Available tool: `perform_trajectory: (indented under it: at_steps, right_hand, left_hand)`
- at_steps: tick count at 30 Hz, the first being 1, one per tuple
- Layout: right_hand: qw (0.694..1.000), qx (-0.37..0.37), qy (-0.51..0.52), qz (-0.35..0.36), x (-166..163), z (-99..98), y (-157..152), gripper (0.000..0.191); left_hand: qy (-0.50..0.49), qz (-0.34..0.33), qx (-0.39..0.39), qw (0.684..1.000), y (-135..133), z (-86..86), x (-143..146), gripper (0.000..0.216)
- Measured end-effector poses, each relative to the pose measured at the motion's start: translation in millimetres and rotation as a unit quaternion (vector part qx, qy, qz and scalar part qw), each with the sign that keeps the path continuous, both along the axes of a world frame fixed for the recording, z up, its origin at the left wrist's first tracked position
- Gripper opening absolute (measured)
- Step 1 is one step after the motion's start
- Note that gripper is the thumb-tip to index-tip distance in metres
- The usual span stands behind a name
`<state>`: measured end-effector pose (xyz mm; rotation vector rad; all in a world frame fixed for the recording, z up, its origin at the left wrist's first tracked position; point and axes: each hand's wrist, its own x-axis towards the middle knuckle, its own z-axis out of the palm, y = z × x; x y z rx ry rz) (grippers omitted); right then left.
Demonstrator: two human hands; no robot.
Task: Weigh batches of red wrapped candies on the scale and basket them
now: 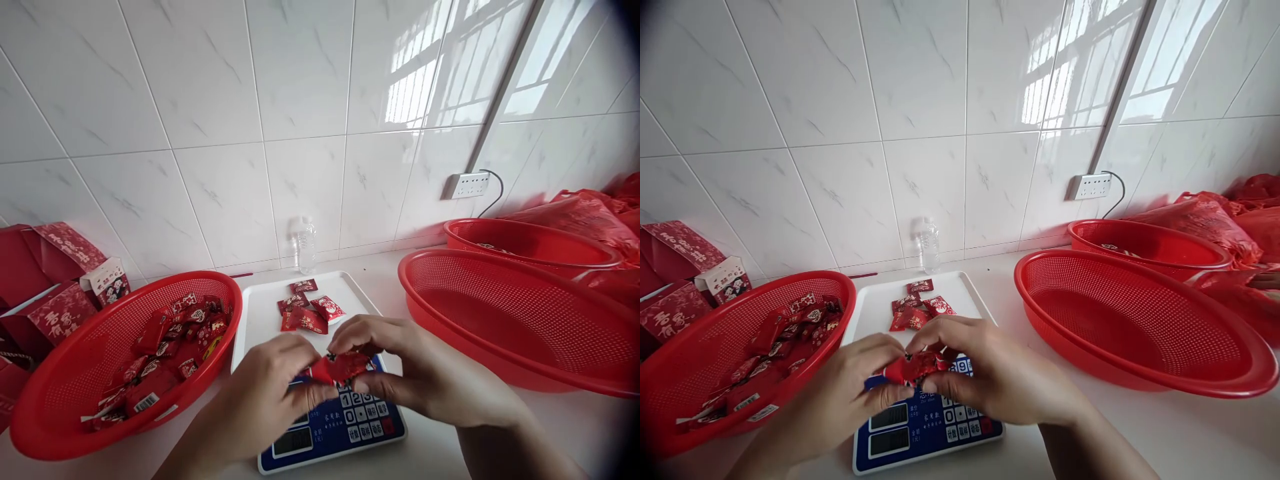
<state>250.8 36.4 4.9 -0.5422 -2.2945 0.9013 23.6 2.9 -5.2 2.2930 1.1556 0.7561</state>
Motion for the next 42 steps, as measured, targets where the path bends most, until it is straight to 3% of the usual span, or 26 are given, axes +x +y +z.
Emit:
perform_trajectory:
  at_steps: [5, 9, 13, 16, 19, 21, 23, 25, 27, 28, 30, 32, 33, 37, 42]
  right_hand:
    - [0.992, 0.071, -0.095, -0.035, 8.6, 7.0, -20.5, 0.03]
    - [0.989, 0.089, -0.119, 0.002, 5.3, 7.2, -23.6, 0.03]
    - [0.984, 0.14, -0.103, -0.023, -2.2, 3.9, -21.0, 0.041]
    - [0.982, 0.158, -0.106, -0.016, -5.6, 2.2, -19.9, 0.043]
    - [0.983, 0.155, -0.1, -0.022, -4.2, -1.0, -19.0, 0.032]
    - [0.98, 0.168, -0.093, -0.053, 0.2, -5.8, -16.7, 0.026]
    - [0.971, 0.197, -0.085, -0.105, 6.4, -12.6, -12.5, 0.032]
    - [0.959, 0.23, -0.072, -0.148, 12.4, -19.7, -6.8, 0.035]
    - [0.953, 0.25, -0.054, -0.162, 16.5, -25.3, -1.5, 0.034]
    - [0.952, 0.255, -0.045, -0.163, 17.5, -27.1, 0.5, 0.033]
    - [0.952, 0.254, -0.036, -0.169, 18.0, -28.9, 2.6, 0.032]
    - [0.95, 0.255, -0.043, -0.174, 17.4, -29.2, 2.7, 0.033]
    - [0.949, 0.26, -0.049, -0.174, 17.0, -29.2, 2.5, 0.033]
    - [0.941, 0.287, -0.064, -0.169, 15.9, -30.2, 3.0, 0.034]
    - [0.938, 0.301, -0.076, -0.156, 13.8, -33.6, 3.9, 0.035]
  left_hand:
    - [0.075, -0.05, 0.069, 0.994, -22.3, 9.8, 5.4, 0.025]
    - [0.079, -0.066, 0.019, 0.995, -24.2, 13.4, 5.1, 0.023]
    - [0.072, -0.053, -0.038, 0.995, -19.9, 12.7, 4.0, 0.03]
    - [0.078, -0.051, -0.042, 0.995, -19.3, 12.0, 4.8, 0.023]
    - [0.084, -0.033, -0.014, 0.996, -20.2, 11.5, 1.8, 0.019]
    - [0.07, 0.02, 0.017, 0.997, -18.1, 11.6, -8.3, 0.018]
    - [0.042, 0.128, 0.057, 0.989, -12.6, 12.4, -28.9, 0.024]
    - [0.025, 0.278, 0.109, 0.954, -5.4, 14.3, -60.6, 0.032]
    - [0.068, 0.382, 0.128, 0.913, 0.4, 17.3, -100.0, 0.037]
    - [0.1, 0.41, 0.115, 0.899, 2.3, 18.8, -120.7, 0.039]
    - [0.153, 0.399, 0.011, 0.904, 4.7, 20.3, -159.7, 0.039]
    - [0.185, 0.306, -0.18, 0.916, 8.2, 17.4, -191.1, 0.045]
    - [0.204, 0.28, -0.244, 0.906, 11.0, 13.4, -203.2, 0.05]
    - [0.267, 0.341, -0.275, 0.858, 29.5, -16.9, -229.9, 0.043]
    - [0.289, 0.401, -0.306, 0.814, 48.3, -53.0, -238.6, 0.036]
